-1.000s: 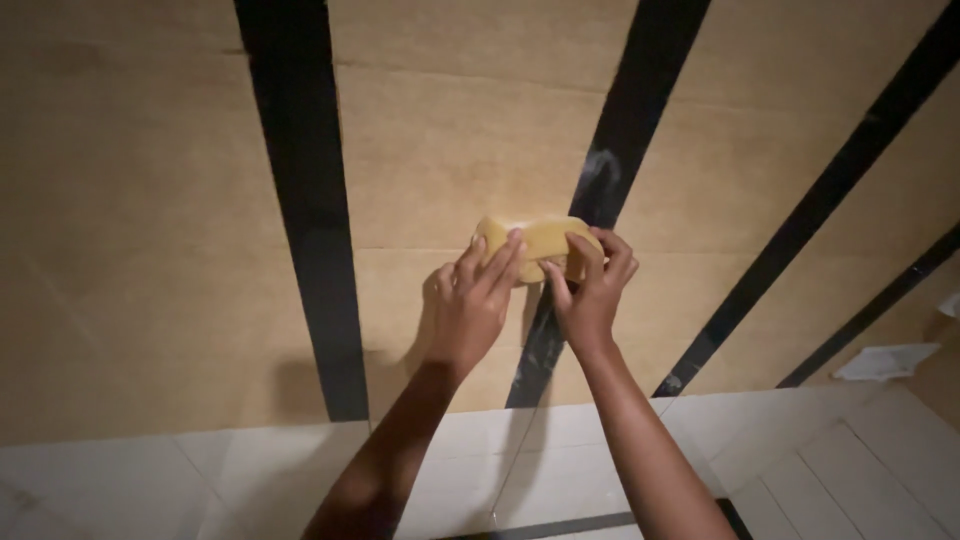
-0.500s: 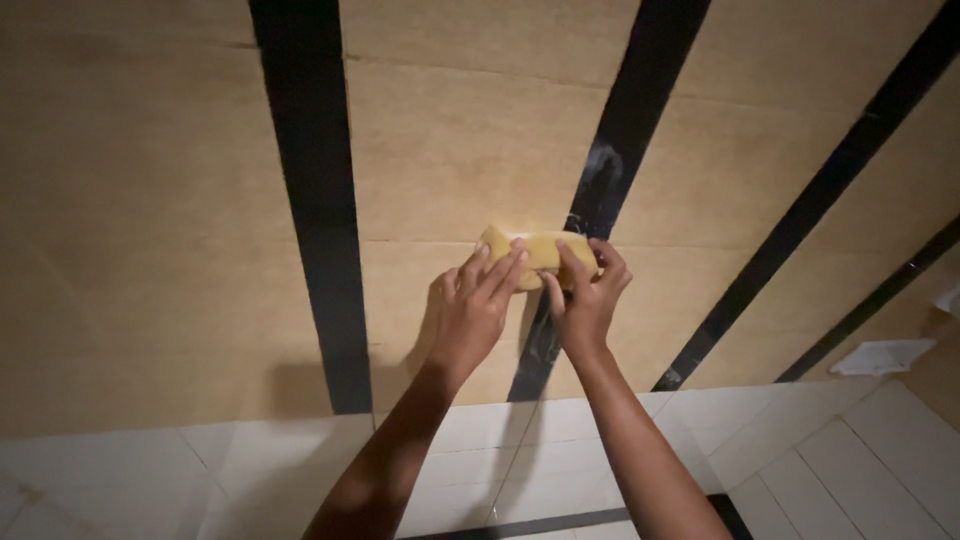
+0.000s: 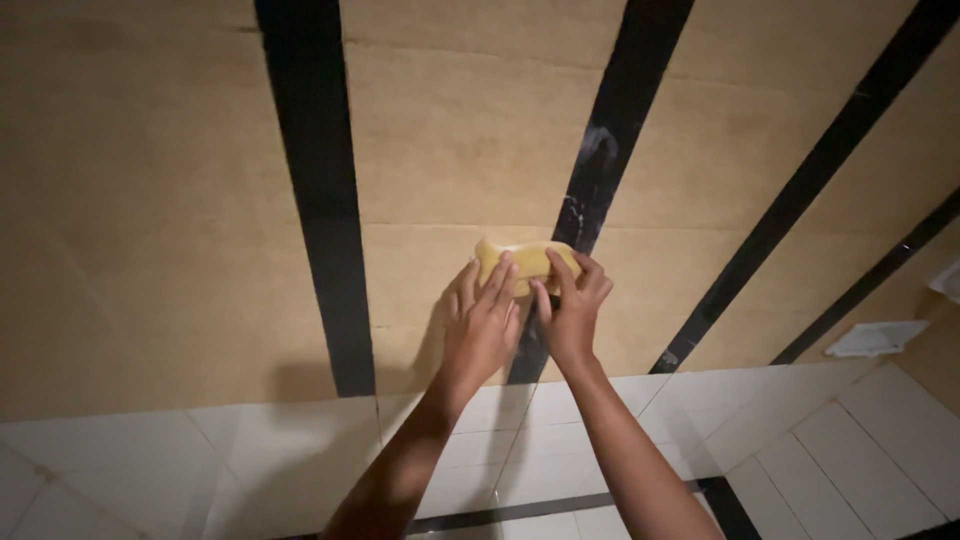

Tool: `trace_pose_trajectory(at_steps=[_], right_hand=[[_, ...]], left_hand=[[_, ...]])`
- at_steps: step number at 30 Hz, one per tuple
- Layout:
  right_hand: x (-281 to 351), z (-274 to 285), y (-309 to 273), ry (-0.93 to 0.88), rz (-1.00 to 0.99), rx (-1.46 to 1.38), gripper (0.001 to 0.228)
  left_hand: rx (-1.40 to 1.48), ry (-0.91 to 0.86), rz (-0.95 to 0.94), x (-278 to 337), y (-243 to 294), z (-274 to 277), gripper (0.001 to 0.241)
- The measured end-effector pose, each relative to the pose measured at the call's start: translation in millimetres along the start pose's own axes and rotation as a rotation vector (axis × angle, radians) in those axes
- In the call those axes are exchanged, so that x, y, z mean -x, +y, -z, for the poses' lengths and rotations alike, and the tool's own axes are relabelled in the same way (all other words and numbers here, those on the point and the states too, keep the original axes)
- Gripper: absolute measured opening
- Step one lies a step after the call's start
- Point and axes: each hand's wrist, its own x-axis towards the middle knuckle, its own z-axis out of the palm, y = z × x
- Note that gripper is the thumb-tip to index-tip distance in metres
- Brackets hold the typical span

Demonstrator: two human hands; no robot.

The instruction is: The person scrubs a tiled wall with a yellow sponge, moving it up and down along the vertical grout lines. The person applies soap to the sponge and continues scrubbing the wall surface.

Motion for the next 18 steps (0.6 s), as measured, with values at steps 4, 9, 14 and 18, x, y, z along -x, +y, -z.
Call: trace_pose_trajectory(at_steps=[4, 9, 14, 18], right_hand=[[20, -7, 7, -0.045, -0.036, -0.099, 0.055], [47, 2, -15, -0.212, -0.036, -0.131, 0.066], [75, -15, -7, -0.306, -0.082, -0.157, 0.070], [79, -28, -8, -0.236, -0.102, -0.159, 0.063]], left_hand=[[0.044, -0.016, 0.030, 24, -8, -11, 0.058], [0.055, -0.145, 0.079, 69, -24, -16, 0.056], [0.178, -0.121, 0.154, 87, -16, 1, 0.056], [0.289, -0.149, 0.264, 93, -17, -1, 0.062]])
